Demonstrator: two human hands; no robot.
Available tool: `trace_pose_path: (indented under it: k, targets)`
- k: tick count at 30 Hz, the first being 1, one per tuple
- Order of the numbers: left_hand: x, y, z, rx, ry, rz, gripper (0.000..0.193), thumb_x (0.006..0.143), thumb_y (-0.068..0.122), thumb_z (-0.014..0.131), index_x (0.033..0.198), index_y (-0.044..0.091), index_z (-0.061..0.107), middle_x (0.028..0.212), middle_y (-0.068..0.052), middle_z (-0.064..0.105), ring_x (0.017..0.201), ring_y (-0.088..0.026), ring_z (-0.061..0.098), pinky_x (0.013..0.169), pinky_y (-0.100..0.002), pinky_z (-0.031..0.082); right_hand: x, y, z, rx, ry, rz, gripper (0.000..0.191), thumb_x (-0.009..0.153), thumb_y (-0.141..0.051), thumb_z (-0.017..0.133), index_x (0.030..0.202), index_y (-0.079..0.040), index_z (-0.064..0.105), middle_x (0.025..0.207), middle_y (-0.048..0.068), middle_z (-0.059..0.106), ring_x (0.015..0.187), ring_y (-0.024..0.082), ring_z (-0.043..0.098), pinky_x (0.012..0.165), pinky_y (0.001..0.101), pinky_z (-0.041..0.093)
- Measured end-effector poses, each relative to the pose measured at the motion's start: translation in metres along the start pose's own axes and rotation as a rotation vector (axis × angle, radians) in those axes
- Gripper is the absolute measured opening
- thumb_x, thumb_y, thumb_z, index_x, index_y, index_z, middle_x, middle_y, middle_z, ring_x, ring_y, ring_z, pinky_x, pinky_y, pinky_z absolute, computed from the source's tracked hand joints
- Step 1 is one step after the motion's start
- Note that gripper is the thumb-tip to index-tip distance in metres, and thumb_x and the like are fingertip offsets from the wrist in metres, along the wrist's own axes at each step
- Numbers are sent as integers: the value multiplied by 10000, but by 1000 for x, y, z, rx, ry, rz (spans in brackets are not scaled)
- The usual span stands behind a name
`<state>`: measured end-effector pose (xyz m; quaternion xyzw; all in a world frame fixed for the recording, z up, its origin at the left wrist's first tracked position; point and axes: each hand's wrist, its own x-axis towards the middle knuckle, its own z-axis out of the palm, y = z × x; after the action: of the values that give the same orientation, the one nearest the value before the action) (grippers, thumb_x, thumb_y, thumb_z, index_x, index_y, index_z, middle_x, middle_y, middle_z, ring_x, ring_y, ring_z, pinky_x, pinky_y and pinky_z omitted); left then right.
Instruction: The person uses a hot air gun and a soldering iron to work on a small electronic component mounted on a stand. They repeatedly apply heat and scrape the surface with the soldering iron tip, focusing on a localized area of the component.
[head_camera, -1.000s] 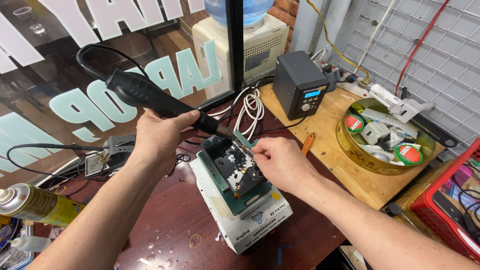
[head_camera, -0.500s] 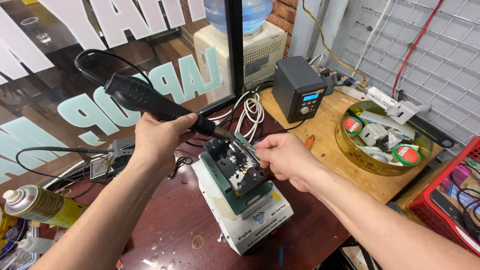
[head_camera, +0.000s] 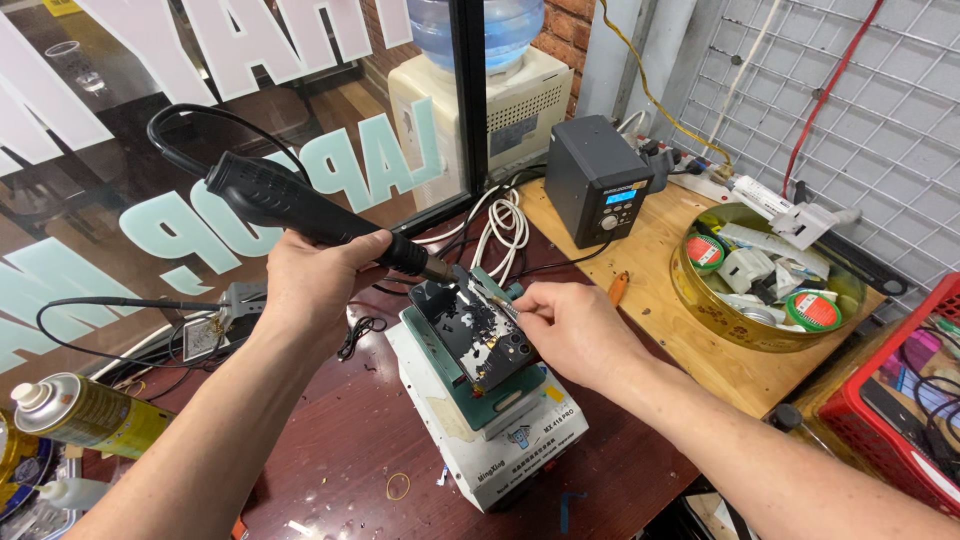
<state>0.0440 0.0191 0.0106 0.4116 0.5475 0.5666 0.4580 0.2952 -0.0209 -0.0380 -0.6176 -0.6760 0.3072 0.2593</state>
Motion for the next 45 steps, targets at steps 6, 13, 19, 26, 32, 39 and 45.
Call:
trace_pose_path:
  k: [6,13,19,26,32,39,45]
  targets:
    - [2,2,0,70,4,-38,287,849,-12,734,1059,-3,538,1001,-149,696,880,-234,765,765,-317,681,5,-7,-4,-15,-44,-49,182,885,-171,676,1008,-79,773,874,83,817,782,167,791,732,311,589]
    - [5,-1,2,62,-4,-33,287,849,-11,732,1059,-9,536,1004,-150,699,878,-236,765,762,-324,682,13,-6,-8,-61,-87,-74,165,895,-165,670,993,-65,757,822,130,793,742,232,776,710,355,584]
    - [6,-7,3,32,-5,-42,277,842,-29,729,1040,-14,535,1001,-150,697,877,-248,777,779,-339,698,2,-4,9,-126,34,-245,148,915,-124,641,980,-33,738,846,186,756,825,365,751,735,439,573]
    - [6,-7,1,1,-17,-44,253,848,-33,723,1025,-31,542,996,-165,700,870,-271,774,775,-354,694,4,-4,6,-216,-21,-305,156,958,-124,607,943,2,698,823,218,735,812,399,734,692,469,559]
    - [5,-6,3,38,0,-34,292,837,-21,738,1037,-4,526,999,-146,688,887,-249,776,785,-342,699,3,-11,9,-167,-12,-313,141,946,-104,590,928,-5,689,783,211,733,778,381,757,689,452,579]
    - [4,-6,5,35,-18,-41,282,842,-9,739,1047,-16,546,985,-151,703,872,-253,773,771,-347,686,1,-16,7,-225,-27,-244,159,939,-119,609,954,0,714,843,218,752,825,383,749,712,457,568]
    - [6,-9,6,22,-36,-14,208,854,-11,737,1011,-26,602,976,-146,715,835,-231,759,748,-330,674,5,-14,10,-94,-24,-138,164,929,-134,632,989,-23,736,869,185,772,826,327,778,743,402,583]
